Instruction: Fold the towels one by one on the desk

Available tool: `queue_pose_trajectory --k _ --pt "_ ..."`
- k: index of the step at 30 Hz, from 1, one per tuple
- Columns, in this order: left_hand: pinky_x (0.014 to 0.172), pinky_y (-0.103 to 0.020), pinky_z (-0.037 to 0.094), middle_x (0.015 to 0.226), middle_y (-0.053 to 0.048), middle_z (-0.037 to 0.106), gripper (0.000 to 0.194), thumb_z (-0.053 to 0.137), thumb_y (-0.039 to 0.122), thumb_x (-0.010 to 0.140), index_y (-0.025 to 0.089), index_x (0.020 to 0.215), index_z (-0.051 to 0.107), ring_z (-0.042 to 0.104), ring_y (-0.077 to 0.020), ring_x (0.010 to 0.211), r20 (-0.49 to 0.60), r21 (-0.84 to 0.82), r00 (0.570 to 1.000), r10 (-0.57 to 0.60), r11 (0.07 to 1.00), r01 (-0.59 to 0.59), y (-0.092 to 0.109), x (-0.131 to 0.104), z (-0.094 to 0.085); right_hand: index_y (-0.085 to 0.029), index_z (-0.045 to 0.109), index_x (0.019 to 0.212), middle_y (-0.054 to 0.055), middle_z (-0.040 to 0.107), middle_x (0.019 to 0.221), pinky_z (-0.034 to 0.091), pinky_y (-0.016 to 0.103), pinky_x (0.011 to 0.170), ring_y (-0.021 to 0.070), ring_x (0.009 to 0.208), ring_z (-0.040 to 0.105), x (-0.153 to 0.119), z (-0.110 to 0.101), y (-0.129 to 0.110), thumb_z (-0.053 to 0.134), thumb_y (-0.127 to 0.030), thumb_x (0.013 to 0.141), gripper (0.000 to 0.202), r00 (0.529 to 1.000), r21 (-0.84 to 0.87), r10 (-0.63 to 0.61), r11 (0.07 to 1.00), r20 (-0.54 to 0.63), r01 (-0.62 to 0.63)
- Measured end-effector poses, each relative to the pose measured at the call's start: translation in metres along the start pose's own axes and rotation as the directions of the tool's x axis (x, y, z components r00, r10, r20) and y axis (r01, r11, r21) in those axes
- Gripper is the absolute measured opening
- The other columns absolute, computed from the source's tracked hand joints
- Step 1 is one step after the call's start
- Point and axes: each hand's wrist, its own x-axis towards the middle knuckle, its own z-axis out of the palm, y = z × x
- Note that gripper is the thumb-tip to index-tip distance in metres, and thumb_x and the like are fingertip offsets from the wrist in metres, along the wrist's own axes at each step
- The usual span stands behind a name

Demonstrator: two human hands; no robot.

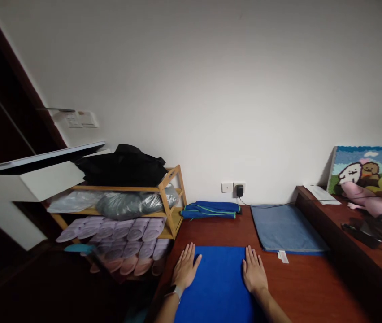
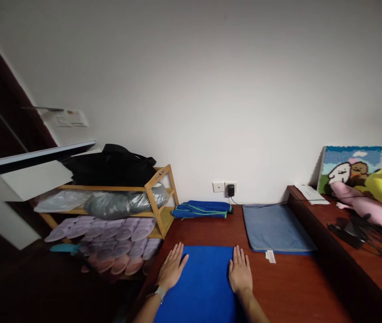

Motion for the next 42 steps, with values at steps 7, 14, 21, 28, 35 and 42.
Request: queue_pose_trajectory --k 7,14,21,28,35,42 --pt "0.127 -0.046 0.022 0.166 -0.009 0.029 0.076 0.020 0.064 0.103 0.014 0.159 0.031 0.024 -0.0240 0.154 0.049 0.009 0.999 -0.024 1.000 0.023 0.007 0.001 -0.018 -0.013 0.018 0.161 0.001 0.014 0.169 0.009 0.044 0.128 0.0213 0.157 0.011 -0.001 -0.005 -0.004 0.012 -0.042 0.101 0.067 1.000 -0.057 0.010 0.998 0.023 -0.009" --pt "0.127 -0.046 0.023 0.167 -0.006 0.028 0.065 0.019 0.054 0.106 0.019 0.162 0.022 0.026 -0.0234 0.154 -0.086 -0.033 0.992 0.092 0.995 -0.095 0.076 -0.004 -0.024 -0.012 0.019 0.160 0.001 0.015 0.168 0.011 0.042 0.128 0.0207 0.157 0.012 0.000 -0.005 -0.003 0.013 -0.042 0.101 0.066 1.000 -0.031 0.007 0.999 0.022 -0.006" --pt "0.128 -0.043 0.023 0.168 -0.002 0.026 0.061 0.018 0.049 0.107 0.025 0.163 0.012 0.023 -0.0201 0.155 0.008 -0.156 0.930 0.367 0.919 -0.361 0.194 -0.032 0.006 -0.011 0.019 0.160 0.004 0.013 0.169 0.011 0.043 0.127 0.0217 0.157 0.010 -0.003 -0.007 -0.001 0.016 -0.037 0.100 0.065 0.999 -0.073 -0.039 0.996 0.036 0.042" --pt "0.127 -0.048 0.024 0.167 -0.007 0.026 0.069 0.018 0.058 0.105 0.019 0.162 0.018 0.024 -0.0247 0.155 0.068 -0.045 0.994 0.085 0.996 -0.082 0.083 -0.037 -0.008 -0.011 0.015 0.161 0.002 0.014 0.169 0.009 0.042 0.127 0.0210 0.157 0.011 -0.003 -0.008 -0.002 0.011 -0.040 0.101 0.066 0.999 -0.059 -0.003 0.998 0.038 0.005" --pt "0.125 -0.049 0.026 0.167 -0.008 0.027 0.072 0.020 0.061 0.104 0.018 0.162 0.019 0.025 -0.0258 0.154 -0.011 0.046 0.999 -0.032 0.998 0.033 0.020 -0.054 -0.009 -0.011 0.015 0.161 0.002 0.014 0.169 0.009 0.042 0.127 0.0209 0.157 0.011 -0.004 -0.017 -0.006 0.011 -0.039 0.101 0.066 0.998 -0.082 0.010 0.997 0.069 -0.004" --pt "0.126 -0.048 0.025 0.166 -0.011 0.029 0.076 0.017 0.063 0.103 0.013 0.160 0.026 0.026 -0.0255 0.154 -0.018 0.020 0.999 -0.038 0.999 0.039 0.030 -0.053 -0.012 -0.015 0.015 0.161 0.000 0.013 0.169 0.012 0.043 0.127 0.0210 0.157 0.011 -0.038 -0.022 -0.008 0.010 -0.042 0.102 0.065 1.000 -0.056 0.015 0.998 0.023 -0.014"
